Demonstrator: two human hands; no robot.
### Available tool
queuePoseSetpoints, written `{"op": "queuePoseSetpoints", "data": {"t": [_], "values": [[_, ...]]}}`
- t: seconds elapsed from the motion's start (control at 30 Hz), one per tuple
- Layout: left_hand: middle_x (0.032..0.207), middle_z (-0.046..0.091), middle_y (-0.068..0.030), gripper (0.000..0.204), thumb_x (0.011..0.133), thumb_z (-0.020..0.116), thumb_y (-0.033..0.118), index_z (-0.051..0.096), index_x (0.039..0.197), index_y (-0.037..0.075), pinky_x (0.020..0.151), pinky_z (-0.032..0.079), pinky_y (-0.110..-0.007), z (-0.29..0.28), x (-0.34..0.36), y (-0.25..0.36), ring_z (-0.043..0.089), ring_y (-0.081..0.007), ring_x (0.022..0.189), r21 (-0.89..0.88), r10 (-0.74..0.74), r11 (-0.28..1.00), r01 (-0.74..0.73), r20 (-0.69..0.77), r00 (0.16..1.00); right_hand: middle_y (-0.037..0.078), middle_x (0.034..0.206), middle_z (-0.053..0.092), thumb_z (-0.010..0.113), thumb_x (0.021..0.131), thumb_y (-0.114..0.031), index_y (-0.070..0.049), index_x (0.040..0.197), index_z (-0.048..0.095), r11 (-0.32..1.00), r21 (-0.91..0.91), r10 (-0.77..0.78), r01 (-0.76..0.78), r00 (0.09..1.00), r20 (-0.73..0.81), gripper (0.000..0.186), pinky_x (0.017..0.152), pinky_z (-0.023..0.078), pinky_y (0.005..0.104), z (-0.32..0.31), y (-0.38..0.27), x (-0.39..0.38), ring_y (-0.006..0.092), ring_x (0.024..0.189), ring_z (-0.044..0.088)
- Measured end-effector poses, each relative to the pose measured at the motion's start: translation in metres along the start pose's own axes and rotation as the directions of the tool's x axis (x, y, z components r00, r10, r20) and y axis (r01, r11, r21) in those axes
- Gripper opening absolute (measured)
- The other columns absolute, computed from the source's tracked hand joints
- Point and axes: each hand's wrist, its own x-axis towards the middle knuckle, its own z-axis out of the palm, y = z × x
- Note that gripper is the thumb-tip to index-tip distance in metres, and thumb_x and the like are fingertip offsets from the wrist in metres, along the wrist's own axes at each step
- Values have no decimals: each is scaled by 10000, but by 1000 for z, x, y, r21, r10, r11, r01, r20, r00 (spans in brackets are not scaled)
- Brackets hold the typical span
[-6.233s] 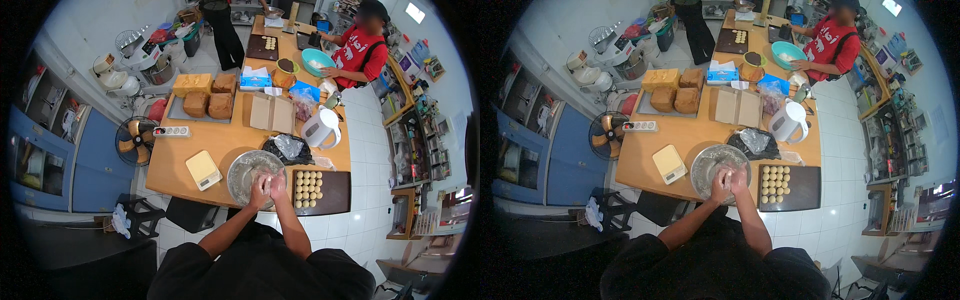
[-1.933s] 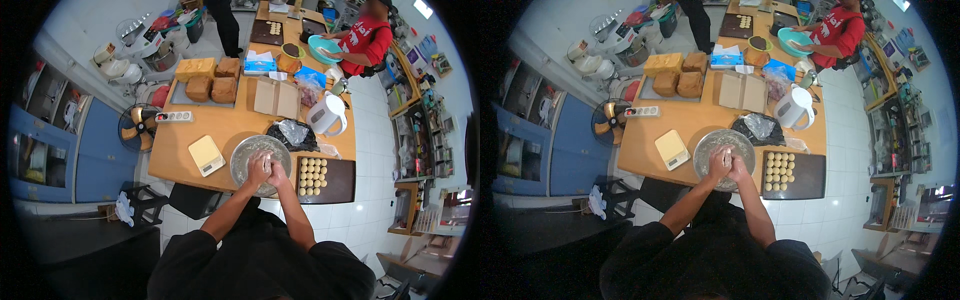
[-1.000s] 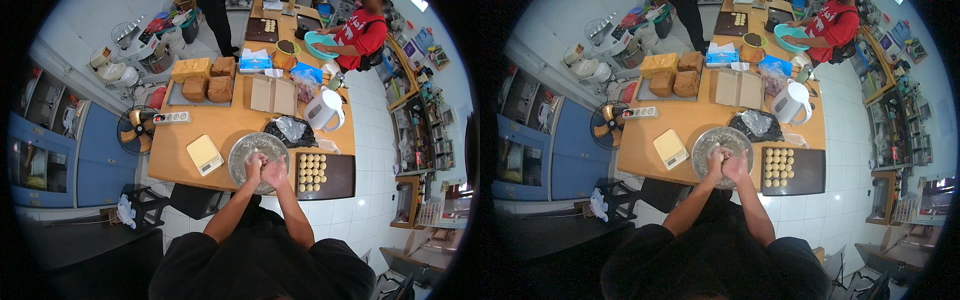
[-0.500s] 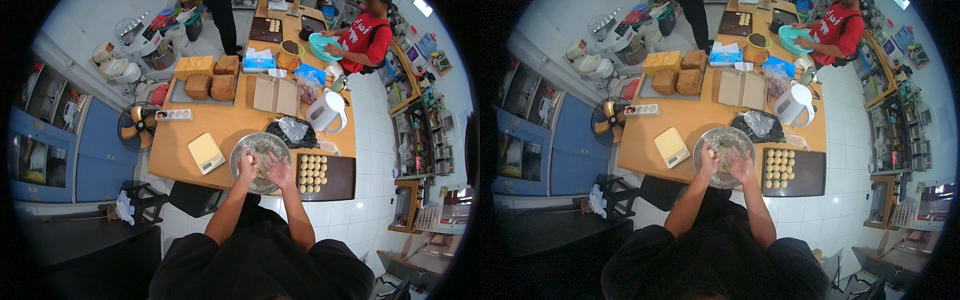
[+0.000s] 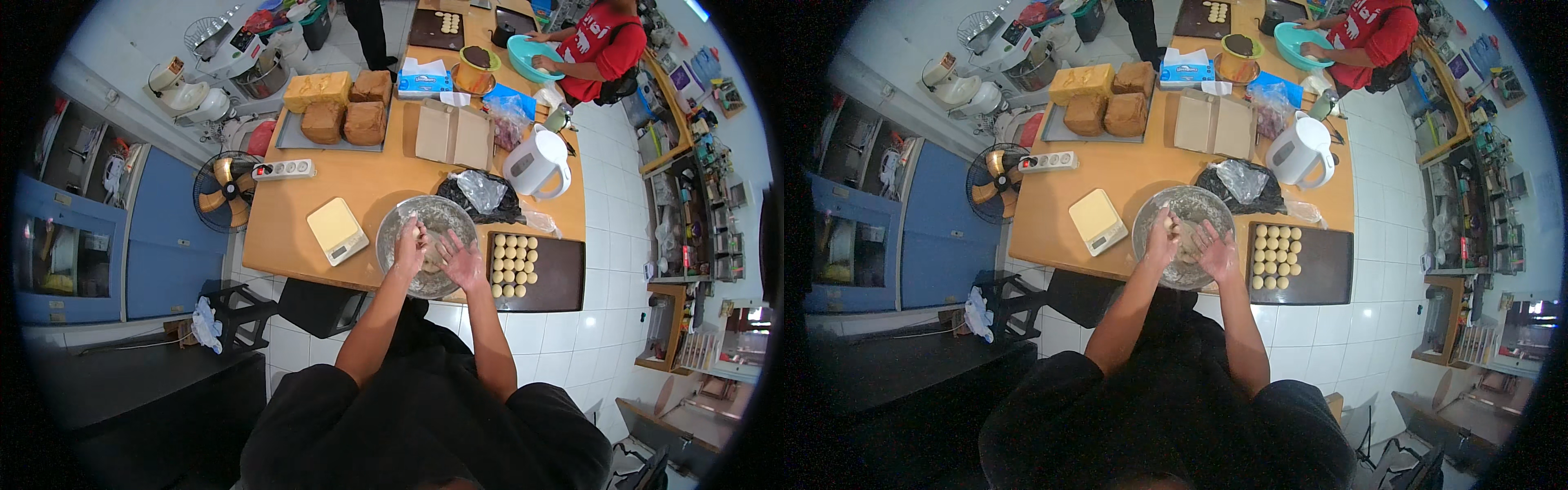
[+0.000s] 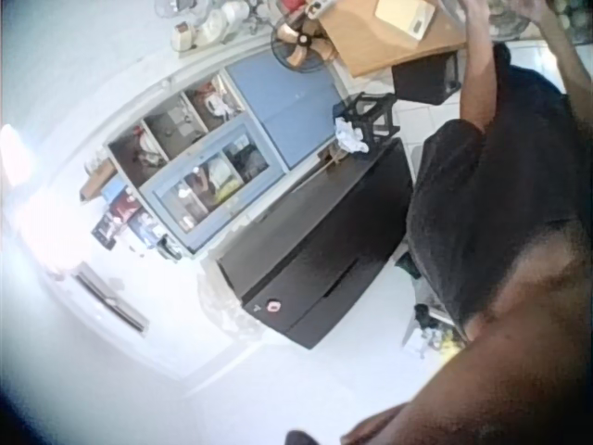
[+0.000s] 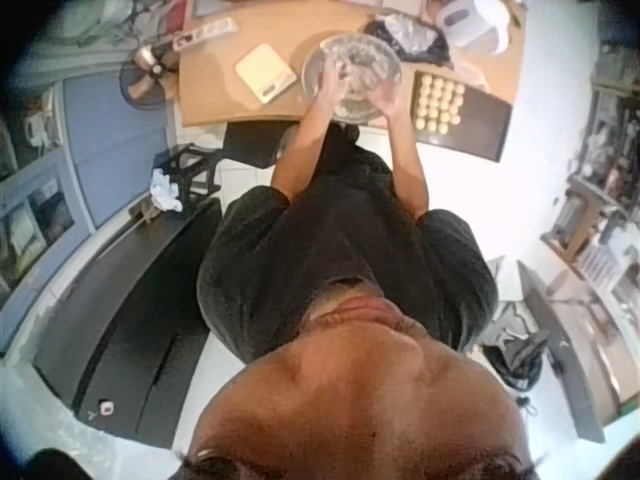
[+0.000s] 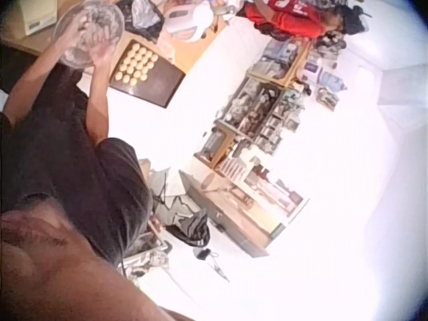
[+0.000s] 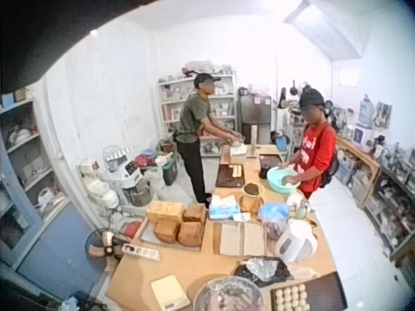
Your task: The person kneads dough in a metal bowl, weighs portions on a digital scale, and shapes dough balls by hand.
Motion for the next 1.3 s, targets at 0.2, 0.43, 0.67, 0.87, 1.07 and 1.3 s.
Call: {"op": "queuePoseSetpoints", "data": {"t": [0.2,0.43,0.67,0.87,1.07,1.3], "values": [[898,641,-33,126,937,602,226,562,987,117,620,482,-240,8,-2,-1,608,-108,731,22,32,999,-35,123,992,109,1506,284,165,971,-603,-149,1436,367,999,40,-19,19,1000,-22,680,1127,139,530,-2,1,-10,267,1409,200],[1084,630,-109,286,953,567,301,550,1118,68,821,489,-316,9,0,-2,624,-206,972,149,-53,988,33,133,990,101,1532,249,174,984,-572,-141,1467,306,999,29,-40,41,999,-24,661,1122,159,525,0,6,-19,269,1416,203],[1176,607,-150,527,1028,274,408,508,1253,-8,974,423,-368,2,-15,0,565,-249,1121,327,-101,945,28,209,973,117,1348,471,241,1007,-487,-97,1359,419,994,95,49,-60,993,109,555,1050,342,473,4,29,10,266,1238,450],[1223,585,-198,571,1030,258,405,480,1259,-68,1001,415,-360,6,-25,14,591,-265,1097,242,49,964,-108,239,970,86,1214,579,338,1019,-383,-106,1225,510,994,100,-22,32,995,-100,386,978,451,428,20,39,39,243,1121,559],[1178,603,-193,446,1023,352,309,536,1189,-62,995,416,-350,-4,-22,19,593,-257,1084,398,453,781,-480,168,876,118,1333,505,376,1012,-392,-54,1315,459,989,121,62,-85,980,187,462,1051,407,418,30,46,38,252,1238,489],[1358,465,-141,484,1020,319,355,480,1300,-5,1072,313,-365,-14,-15,-1,415,-241,1278,436,516,786,-439,-72,853,119,1469,375,367,1020,-358,-53,1431,343,1000,0,2,-2,971,240,512,1064,386,383,43,48,28,246,1348,377]]}}
